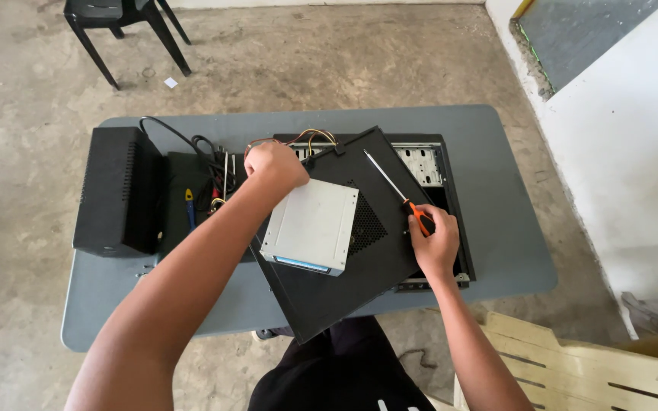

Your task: Disassembling a desktop computer by removing the power supply and optical drive using a screwdriver and pliers

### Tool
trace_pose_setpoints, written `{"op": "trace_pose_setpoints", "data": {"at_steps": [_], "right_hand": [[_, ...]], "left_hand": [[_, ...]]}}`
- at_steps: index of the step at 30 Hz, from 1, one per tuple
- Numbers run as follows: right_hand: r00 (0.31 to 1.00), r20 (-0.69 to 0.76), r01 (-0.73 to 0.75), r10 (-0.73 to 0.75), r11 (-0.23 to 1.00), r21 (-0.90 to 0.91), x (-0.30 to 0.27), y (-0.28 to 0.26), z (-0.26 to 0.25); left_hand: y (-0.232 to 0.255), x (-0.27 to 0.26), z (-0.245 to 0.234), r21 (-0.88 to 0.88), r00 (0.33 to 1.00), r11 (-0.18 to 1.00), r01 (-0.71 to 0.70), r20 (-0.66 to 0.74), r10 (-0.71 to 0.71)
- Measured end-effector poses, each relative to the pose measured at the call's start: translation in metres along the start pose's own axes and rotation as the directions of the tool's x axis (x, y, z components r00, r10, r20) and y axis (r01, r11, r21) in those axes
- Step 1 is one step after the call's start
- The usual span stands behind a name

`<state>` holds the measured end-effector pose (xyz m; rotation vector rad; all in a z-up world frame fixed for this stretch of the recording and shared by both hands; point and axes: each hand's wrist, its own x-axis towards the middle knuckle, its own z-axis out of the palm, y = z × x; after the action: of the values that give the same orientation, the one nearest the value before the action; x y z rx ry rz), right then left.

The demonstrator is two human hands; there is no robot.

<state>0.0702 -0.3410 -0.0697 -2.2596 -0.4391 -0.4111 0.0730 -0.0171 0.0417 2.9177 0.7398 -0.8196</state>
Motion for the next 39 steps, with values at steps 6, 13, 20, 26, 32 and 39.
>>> {"op": "trace_pose_setpoints", "data": {"at_steps": [6,13,20,26,32,39], "right_hand": [[1.000,-0.003,-0.004,0.004,1.000,-0.005,0.001,0.001,0.002],[1.000,0.018,-0.009,0.009,1.000,-0.018,0.000,0.005,0.002],[0.999,0.018,-0.030,0.030,0.999,-0.020,0.002,-0.002,-0.001],[0.999,0.023,-0.044,0.045,0.999,-0.017,0.002,-0.005,-0.002],[1.000,0.015,-0.020,0.021,1.000,-0.018,0.001,0.006,0.004],[1.000,-0.003,-0.008,0.008,1.000,-0.008,0.001,0.005,0.002]], "left_hand": [[-0.004,-0.004,0.005,0.000,1.000,1.000,-0.029,0.011,0.029],[-0.008,0.000,0.010,0.071,0.983,0.994,-0.077,-0.163,0.088],[-0.015,0.042,0.021,0.030,0.957,0.989,-0.147,-0.247,0.150],[-0.012,0.026,0.012,0.031,0.956,0.987,-0.155,-0.246,0.158],[-0.009,0.008,0.009,0.100,0.950,0.981,-0.165,-0.251,0.185],[-0.009,0.015,0.025,0.114,0.955,0.986,-0.121,-0.258,0.147]]}}
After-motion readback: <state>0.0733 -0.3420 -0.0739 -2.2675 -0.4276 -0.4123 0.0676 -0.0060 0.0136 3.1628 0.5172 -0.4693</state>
